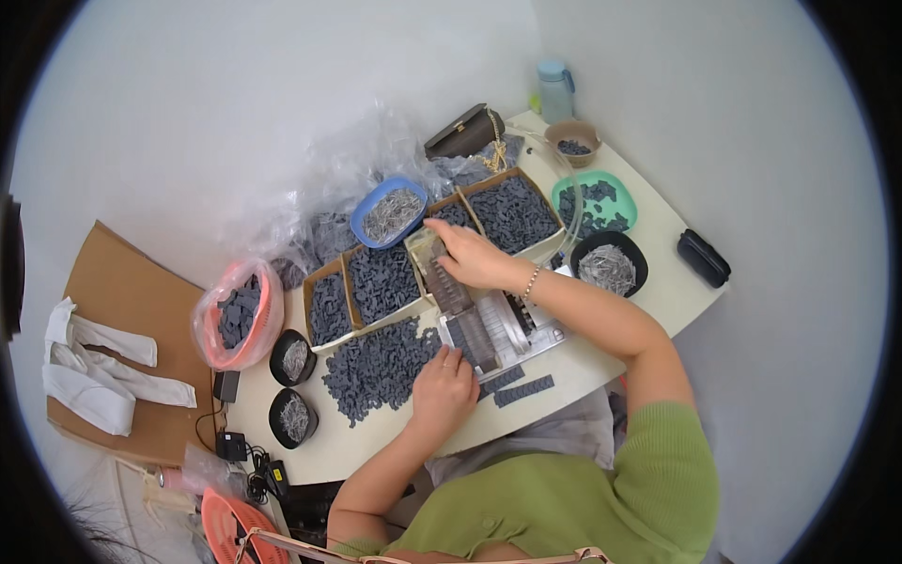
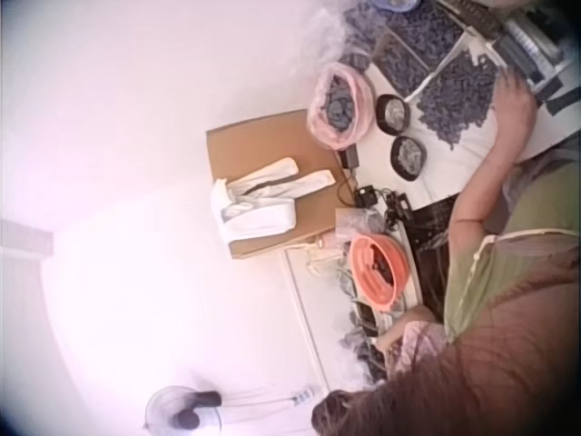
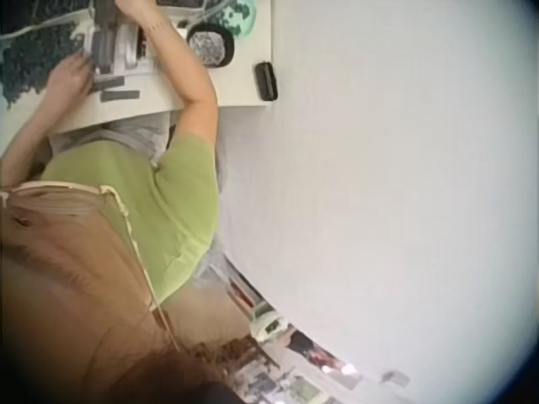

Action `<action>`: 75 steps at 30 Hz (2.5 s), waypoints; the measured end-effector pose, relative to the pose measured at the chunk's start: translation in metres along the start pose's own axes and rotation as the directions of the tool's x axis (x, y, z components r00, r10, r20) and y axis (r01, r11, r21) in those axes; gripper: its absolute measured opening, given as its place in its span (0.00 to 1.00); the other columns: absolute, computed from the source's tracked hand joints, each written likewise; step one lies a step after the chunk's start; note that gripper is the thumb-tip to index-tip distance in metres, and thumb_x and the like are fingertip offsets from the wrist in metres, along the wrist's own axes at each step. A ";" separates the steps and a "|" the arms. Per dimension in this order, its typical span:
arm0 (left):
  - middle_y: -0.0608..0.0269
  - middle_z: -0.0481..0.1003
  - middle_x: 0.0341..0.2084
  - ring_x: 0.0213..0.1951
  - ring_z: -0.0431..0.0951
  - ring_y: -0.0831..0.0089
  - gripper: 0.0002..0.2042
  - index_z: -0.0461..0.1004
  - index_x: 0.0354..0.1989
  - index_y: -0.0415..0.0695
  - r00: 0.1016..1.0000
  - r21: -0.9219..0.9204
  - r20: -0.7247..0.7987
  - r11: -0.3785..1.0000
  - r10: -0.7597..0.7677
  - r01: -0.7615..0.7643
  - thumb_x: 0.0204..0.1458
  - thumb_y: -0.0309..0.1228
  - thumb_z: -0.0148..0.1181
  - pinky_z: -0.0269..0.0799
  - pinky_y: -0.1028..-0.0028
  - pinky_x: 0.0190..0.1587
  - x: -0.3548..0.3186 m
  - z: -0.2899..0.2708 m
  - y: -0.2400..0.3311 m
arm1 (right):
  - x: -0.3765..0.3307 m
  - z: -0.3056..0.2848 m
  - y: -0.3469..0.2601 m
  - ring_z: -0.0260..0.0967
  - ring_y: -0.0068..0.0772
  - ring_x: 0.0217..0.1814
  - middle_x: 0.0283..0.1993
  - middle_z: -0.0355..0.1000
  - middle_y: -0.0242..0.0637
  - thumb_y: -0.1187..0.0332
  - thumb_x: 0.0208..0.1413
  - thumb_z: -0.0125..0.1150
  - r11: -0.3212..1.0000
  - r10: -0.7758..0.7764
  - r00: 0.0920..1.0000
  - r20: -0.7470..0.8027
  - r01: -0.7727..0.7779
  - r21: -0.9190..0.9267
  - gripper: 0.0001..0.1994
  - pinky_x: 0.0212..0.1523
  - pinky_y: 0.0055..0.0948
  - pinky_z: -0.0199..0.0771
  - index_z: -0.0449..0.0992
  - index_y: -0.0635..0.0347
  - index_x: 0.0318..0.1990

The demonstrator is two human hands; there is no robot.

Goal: The person picks up small grey components and metal pieces from various containers and fits them into a jig on a workbench.

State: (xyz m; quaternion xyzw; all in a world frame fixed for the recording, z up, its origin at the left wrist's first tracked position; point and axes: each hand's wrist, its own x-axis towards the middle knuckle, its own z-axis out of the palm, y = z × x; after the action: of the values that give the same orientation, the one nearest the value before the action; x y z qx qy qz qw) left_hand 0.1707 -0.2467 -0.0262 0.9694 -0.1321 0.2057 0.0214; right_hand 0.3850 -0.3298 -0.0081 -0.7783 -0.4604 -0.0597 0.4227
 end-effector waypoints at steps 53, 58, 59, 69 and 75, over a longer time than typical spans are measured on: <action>0.63 0.70 0.29 0.36 0.70 0.62 0.07 0.76 0.29 0.44 0.965 -0.583 0.083 0.774 -0.248 0.248 0.41 0.26 0.67 0.63 0.66 0.40 -0.007 0.009 -0.027 | -0.082 -0.044 -0.044 0.71 0.41 0.36 0.33 0.70 0.37 0.73 0.50 0.60 0.982 -0.152 0.922 0.355 0.101 0.158 0.07 0.36 0.35 0.72 0.77 0.58 0.38; 0.65 0.69 0.27 0.35 0.69 0.66 0.05 0.76 0.26 0.46 0.983 -0.421 0.058 0.889 -0.174 0.182 0.40 0.28 0.66 0.59 0.67 0.38 -0.002 0.001 -0.023 | -0.092 -0.027 -0.047 0.71 0.42 0.37 0.33 0.70 0.37 0.73 0.50 0.60 0.976 -0.216 0.915 0.340 0.191 0.106 0.07 0.37 0.35 0.73 0.76 0.58 0.38; 0.65 0.69 0.27 0.34 0.69 0.66 0.05 0.76 0.26 0.46 0.987 -0.387 0.051 0.908 -0.153 0.160 0.40 0.28 0.66 0.60 0.67 0.38 -0.001 -0.001 -0.023 | -0.094 -0.024 -0.048 0.71 0.42 0.36 0.33 0.70 0.38 0.73 0.50 0.60 0.975 -0.222 0.916 0.334 0.206 0.085 0.07 0.37 0.35 0.73 0.76 0.58 0.38; 0.58 0.74 0.24 0.31 0.74 0.56 0.01 0.77 0.23 0.42 0.984 -0.481 0.177 0.870 -0.029 0.112 0.41 0.24 0.62 0.70 0.63 0.37 0.009 -0.035 -0.064 | -0.123 0.003 -0.062 0.68 0.33 0.36 0.34 0.68 0.37 0.72 0.39 0.57 0.729 -0.549 0.773 0.317 0.629 -0.271 0.13 0.34 0.28 0.72 0.74 0.70 0.35; 0.55 0.74 0.29 0.37 0.74 0.55 0.07 0.79 0.34 0.40 0.942 -0.150 -0.099 0.941 -0.321 0.304 0.44 0.22 0.61 0.70 0.62 0.41 0.039 -0.024 -0.157 | -0.119 -0.002 -0.072 0.70 0.34 0.39 0.35 0.69 0.39 0.71 0.39 0.57 0.671 -0.577 0.756 0.309 0.655 -0.347 0.16 0.38 0.28 0.73 0.74 0.71 0.38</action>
State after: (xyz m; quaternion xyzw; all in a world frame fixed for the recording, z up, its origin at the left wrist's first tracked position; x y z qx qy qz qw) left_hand 0.2375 -0.1029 0.0139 0.9601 0.0119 0.2494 0.1262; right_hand 0.2633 -0.3951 -0.0206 -0.6518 -0.7059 -0.2323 0.1510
